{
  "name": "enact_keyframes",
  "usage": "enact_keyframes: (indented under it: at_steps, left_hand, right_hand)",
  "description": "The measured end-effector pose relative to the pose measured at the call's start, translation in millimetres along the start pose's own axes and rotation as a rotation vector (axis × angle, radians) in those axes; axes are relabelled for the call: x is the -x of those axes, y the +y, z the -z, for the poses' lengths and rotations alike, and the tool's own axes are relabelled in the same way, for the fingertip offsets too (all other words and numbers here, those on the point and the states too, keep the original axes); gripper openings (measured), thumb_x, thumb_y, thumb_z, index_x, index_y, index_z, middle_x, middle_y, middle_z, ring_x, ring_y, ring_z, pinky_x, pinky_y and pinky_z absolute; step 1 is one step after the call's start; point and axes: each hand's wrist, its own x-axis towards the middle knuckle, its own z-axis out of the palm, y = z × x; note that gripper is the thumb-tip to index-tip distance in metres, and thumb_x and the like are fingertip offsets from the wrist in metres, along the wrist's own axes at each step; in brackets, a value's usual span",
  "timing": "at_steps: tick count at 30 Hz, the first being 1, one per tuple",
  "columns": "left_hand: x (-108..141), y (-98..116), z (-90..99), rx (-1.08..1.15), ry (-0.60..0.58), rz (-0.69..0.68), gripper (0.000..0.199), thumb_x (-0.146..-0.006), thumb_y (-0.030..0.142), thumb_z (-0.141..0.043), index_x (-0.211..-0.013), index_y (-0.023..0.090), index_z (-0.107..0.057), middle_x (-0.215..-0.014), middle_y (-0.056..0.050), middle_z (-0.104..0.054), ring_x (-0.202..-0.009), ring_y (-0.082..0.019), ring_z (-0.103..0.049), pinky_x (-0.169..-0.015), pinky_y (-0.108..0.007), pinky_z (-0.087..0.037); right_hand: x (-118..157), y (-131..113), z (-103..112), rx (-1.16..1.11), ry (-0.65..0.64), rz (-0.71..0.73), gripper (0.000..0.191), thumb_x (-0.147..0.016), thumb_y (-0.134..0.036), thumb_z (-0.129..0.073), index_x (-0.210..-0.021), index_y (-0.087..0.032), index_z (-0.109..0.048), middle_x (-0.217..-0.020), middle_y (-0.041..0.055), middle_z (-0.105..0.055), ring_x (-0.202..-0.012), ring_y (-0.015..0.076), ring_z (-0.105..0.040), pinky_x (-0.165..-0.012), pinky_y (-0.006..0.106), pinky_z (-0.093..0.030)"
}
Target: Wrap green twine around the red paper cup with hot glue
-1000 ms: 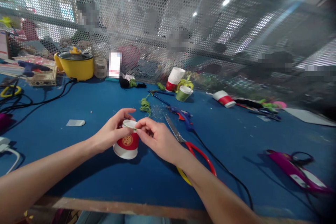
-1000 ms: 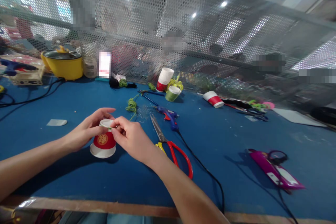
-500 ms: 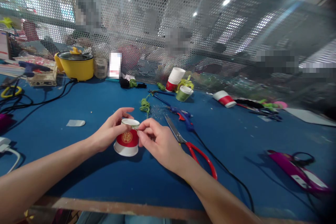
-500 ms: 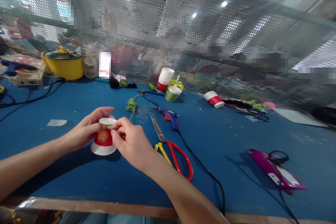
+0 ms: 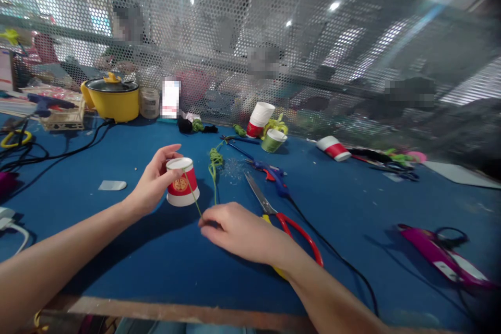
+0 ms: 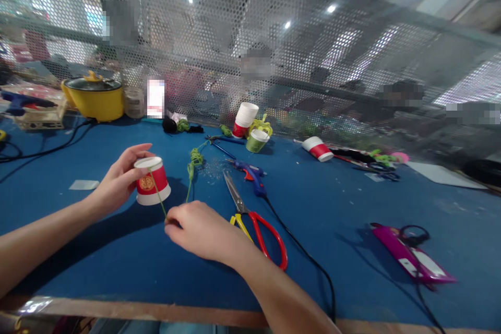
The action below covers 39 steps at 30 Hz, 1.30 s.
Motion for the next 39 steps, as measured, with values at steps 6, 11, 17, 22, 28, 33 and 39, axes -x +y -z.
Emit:
enact_keyframes:
  at_steps: [6, 11, 17, 22, 28, 33, 39]
  left_hand:
    - [-3, 3, 0.4, 0.019, 0.051, 0.009, 0.046, -0.065, 0.023, -0.062, -0.109, 0.022, -0.048, -0.096, 0.0, -0.052, -0.087, -0.014, -0.052, -0.075, -0.025, -0.041]
    - [1, 0, -1.4, 0.041, -0.011, 0.026, 0.044, -0.066, 0.02, -0.062, -0.108, 0.022, -0.049, -0.097, -0.001, -0.052, -0.087, -0.014, -0.052, -0.076, -0.026, -0.041]
    - [7, -5, -4.5, 0.025, -0.11, 0.079, 0.043, -0.068, 0.02, -0.061, -0.109, 0.024, -0.05, -0.099, 0.0, -0.052, -0.089, -0.014, -0.051, -0.076, -0.024, -0.041]
    - [11, -7, -4.1, 0.018, -0.168, 0.131, 0.042, -0.069, 0.021, -0.062, -0.109, 0.025, -0.05, -0.1, 0.0, -0.052, -0.089, -0.014, -0.052, -0.076, -0.024, -0.042]
    - [12, -5, -5.3, 0.036, -0.19, 0.162, 0.041, -0.068, 0.02, -0.063, -0.108, 0.024, -0.051, -0.099, -0.001, -0.054, -0.087, -0.015, -0.053, -0.074, -0.025, -0.042]
    - [10, -6, -6.4, 0.145, -0.128, 0.209, 0.041, -0.064, 0.019, -0.064, -0.103, 0.023, -0.054, -0.097, -0.001, -0.055, -0.086, -0.016, -0.055, -0.073, -0.027, -0.044]
    - [6, -8, -6.3, 0.314, -0.082, 0.279, 0.034, -0.065, 0.016, -0.062, -0.098, 0.02, -0.057, -0.091, -0.002, -0.058, -0.079, -0.015, -0.057, -0.071, -0.028, -0.045]
  right_hand:
    - [5, -1, 8, -0.026, -0.066, 0.04, 0.025, -0.078, -0.03, -0.057, -0.095, -0.015, -0.068, -0.084, 0.0064, -0.069, -0.064, 0.0134, -0.059, -0.055, 0.022, -0.042]
    - [5, 16, 35, -0.161, 0.225, -0.303, 0.031, -0.084, -0.033, -0.047, -0.105, -0.015, -0.062, -0.061, 0.0023, -0.063, -0.044, 0.0104, -0.053, -0.042, 0.02, -0.04]
    - [9, 89, 80, 0.292, 0.533, -0.767, 0.019, -0.08, -0.025, -0.051, -0.082, -0.014, -0.066, -0.074, 0.0099, -0.068, -0.071, 0.0196, -0.063, -0.06, 0.024, -0.041]
    - [14, 132, 70, 0.271, 0.452, -0.88, 0.009, -0.066, -0.02, -0.063, -0.061, -0.013, -0.064, -0.073, 0.0152, -0.068, -0.075, 0.0254, -0.064, -0.059, 0.027, -0.039]
    - [9, 146, 59, 0.135, 0.627, -0.896, 0.013, -0.063, -0.01, -0.061, -0.076, -0.01, -0.063, -0.078, 0.0173, -0.067, -0.08, 0.0271, -0.063, -0.063, 0.029, -0.042]
    - [15, 125, 59, -0.087, 0.781, -0.739, 0.019, -0.074, -0.016, -0.052, -0.092, -0.014, -0.053, -0.076, 0.0067, -0.065, -0.068, 0.0162, -0.063, -0.061, 0.024, -0.047]
    - [22, 58, 43, -0.735, 0.551, -0.3, 0.02, -0.066, -0.031, -0.065, -0.073, -0.016, -0.054, -0.062, 0.0013, -0.063, -0.056, 0.0124, -0.059, -0.056, 0.024, -0.048]
